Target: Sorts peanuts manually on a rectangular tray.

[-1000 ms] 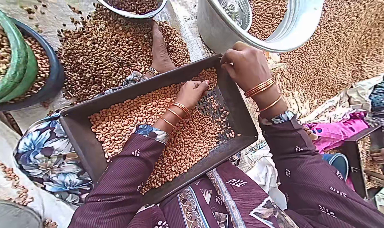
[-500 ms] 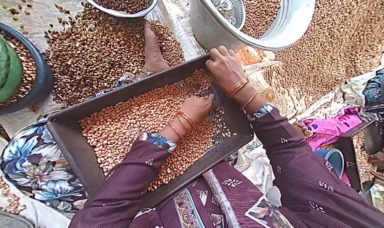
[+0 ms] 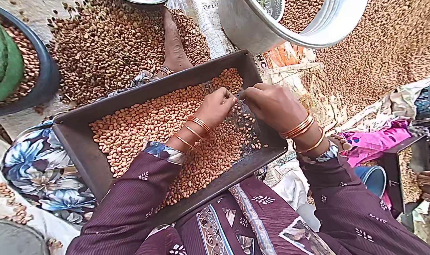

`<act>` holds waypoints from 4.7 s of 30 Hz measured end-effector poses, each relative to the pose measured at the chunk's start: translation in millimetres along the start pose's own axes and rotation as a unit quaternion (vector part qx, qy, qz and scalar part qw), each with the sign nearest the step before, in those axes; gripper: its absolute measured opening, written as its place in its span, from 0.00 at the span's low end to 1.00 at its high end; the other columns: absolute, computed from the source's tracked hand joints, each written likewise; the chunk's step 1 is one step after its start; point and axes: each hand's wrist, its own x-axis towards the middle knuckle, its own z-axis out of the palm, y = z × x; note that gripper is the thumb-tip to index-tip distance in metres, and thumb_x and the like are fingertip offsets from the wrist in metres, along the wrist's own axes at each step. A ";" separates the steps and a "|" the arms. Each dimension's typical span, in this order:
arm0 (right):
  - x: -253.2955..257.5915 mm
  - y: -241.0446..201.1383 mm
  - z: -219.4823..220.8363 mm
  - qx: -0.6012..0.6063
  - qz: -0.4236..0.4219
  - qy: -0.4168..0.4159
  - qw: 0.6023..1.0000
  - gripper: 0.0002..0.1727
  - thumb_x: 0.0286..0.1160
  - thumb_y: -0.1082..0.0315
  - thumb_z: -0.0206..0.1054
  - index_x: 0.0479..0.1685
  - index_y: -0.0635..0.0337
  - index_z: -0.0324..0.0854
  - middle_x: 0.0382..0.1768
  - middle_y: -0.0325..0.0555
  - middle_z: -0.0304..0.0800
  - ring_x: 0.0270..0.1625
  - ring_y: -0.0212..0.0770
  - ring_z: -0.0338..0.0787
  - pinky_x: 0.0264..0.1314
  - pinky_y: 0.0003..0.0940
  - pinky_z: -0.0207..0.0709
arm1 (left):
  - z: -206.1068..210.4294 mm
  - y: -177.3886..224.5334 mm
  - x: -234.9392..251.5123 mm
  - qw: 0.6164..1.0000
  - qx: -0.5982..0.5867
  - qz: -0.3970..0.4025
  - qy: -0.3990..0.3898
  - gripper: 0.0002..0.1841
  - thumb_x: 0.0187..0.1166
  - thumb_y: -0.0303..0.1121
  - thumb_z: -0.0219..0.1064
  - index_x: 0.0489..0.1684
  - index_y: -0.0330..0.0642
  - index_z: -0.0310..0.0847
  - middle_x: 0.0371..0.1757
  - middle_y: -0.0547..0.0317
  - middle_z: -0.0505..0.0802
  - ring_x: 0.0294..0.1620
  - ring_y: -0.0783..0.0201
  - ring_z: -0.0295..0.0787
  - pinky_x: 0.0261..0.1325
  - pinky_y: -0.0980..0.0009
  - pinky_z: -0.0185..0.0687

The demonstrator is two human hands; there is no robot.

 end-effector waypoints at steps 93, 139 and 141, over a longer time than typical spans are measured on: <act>43.1 -112.5 61.7 0.133 -0.179 -0.199 0.954 0.04 0.79 0.71 0.67 0.41 0.60 0.88 0.38 0.52 0.86 0.39 0.51 0.90 0.40 0.46 0.83 | -37.8 -77.9 -229.1 0.977 -0.017 0.119 0.174 0.17 0.89 0.40 0.56 0.31 0.45 0.83 0.21 0.72 0.81 0.18 0.82 0.71 0.22 0.86 0.67; 43.0 -146.8 83.0 0.175 -0.121 -0.158 0.964 0.11 0.77 0.64 0.71 0.41 0.65 0.89 0.40 0.54 0.87 0.39 0.51 0.90 0.39 0.47 0.82 | -27.4 -85.2 -208.2 0.894 0.411 0.052 0.168 0.13 0.89 0.35 0.57 0.54 0.36 0.84 0.22 0.50 0.87 0.20 0.48 0.87 0.21 0.53 0.79; 46.7 -143.7 82.8 0.183 -0.125 -0.169 0.961 0.10 0.78 0.64 0.70 0.40 0.64 0.88 0.38 0.53 0.86 0.39 0.50 0.90 0.40 0.46 0.82 | -26.7 -84.0 -207.2 0.899 0.404 0.035 0.167 0.13 0.89 0.36 0.57 0.55 0.36 0.83 0.22 0.50 0.86 0.19 0.47 0.87 0.21 0.52 0.79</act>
